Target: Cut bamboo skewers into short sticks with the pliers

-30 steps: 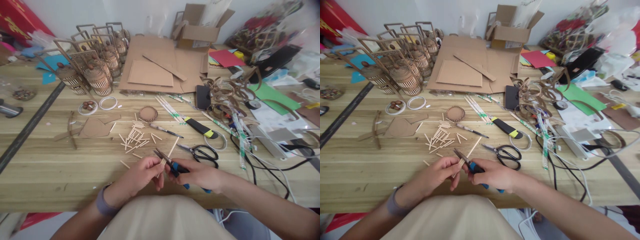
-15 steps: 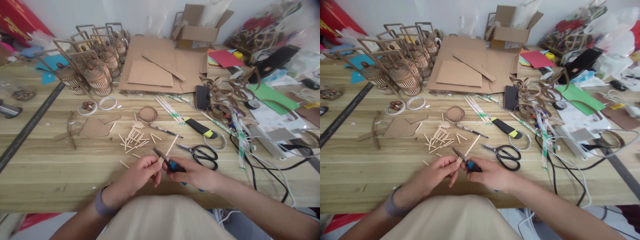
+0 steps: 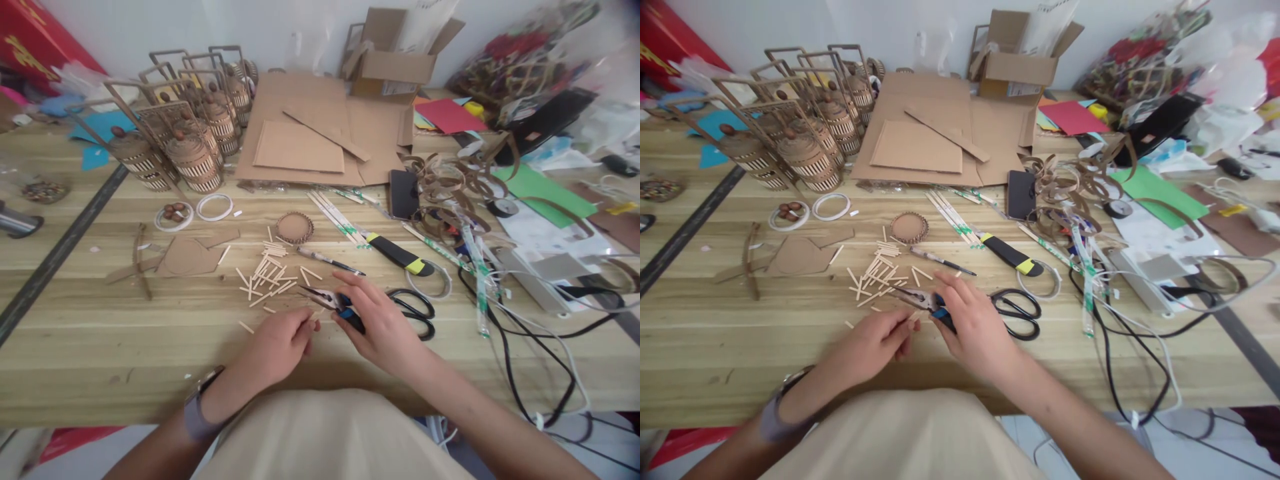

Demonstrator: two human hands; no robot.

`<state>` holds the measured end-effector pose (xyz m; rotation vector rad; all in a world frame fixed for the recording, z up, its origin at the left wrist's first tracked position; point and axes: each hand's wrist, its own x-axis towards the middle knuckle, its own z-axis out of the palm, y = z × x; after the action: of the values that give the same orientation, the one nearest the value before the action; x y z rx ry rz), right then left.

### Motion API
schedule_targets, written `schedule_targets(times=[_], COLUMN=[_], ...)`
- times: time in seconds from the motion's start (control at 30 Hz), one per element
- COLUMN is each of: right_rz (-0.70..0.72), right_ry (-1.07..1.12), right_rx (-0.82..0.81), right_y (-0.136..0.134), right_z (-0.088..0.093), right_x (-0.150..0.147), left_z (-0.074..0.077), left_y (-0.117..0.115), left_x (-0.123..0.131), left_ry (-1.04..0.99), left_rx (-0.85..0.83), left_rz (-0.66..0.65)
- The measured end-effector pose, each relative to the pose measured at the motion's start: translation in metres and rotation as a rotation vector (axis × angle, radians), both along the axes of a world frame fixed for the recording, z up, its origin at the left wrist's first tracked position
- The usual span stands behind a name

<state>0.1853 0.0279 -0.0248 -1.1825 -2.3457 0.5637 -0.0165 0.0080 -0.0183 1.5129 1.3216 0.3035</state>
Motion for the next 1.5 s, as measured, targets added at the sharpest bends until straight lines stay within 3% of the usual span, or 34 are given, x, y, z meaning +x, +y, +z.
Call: schedule_targets(times=[0.27,0.43,0.73,1.13,1.23,1.33,1.4,1.5], right_rz=[-0.163,-0.200,-0.259,-0.303,-0.213,-0.034,0.035,0.056], right_ry=[-0.193,-0.216,-0.359,-0.387,-0.229,0.018,0.130,0.213], right_rx=[0.014,0.054,0.007,-0.007,-0.186,-0.461,-0.566,-0.601], right_y=[0.002,0.000,0.000,0.003,0.012,0.020,0.022,0.018], right_z=[-0.024,-0.024,-0.024,-0.022,-0.015,-0.007,0.000,0.009], right_x=[-0.019,-0.023,-0.037,-0.043,-0.031,-0.014,-0.007,-0.007], left_z=[-0.009,-0.007,-0.010,-0.012,-0.008,-0.005,-0.006,-0.010], left_y=[-0.004,-0.001,0.001,0.001,0.004,0.007,0.009,0.011], left_x=[0.006,0.008,0.007,0.009,-0.004,-0.019,-0.024,-0.021], left_ry=[0.312,0.328,0.327,0.543,0.340,-0.056,-0.249,-0.434], left_rx=[0.274,0.211,0.203,0.251,0.201,-0.019,-0.154,-0.282], left_rz=[-0.029,-0.035,0.078,-0.081,-0.122,-0.182,-0.120,0.053])
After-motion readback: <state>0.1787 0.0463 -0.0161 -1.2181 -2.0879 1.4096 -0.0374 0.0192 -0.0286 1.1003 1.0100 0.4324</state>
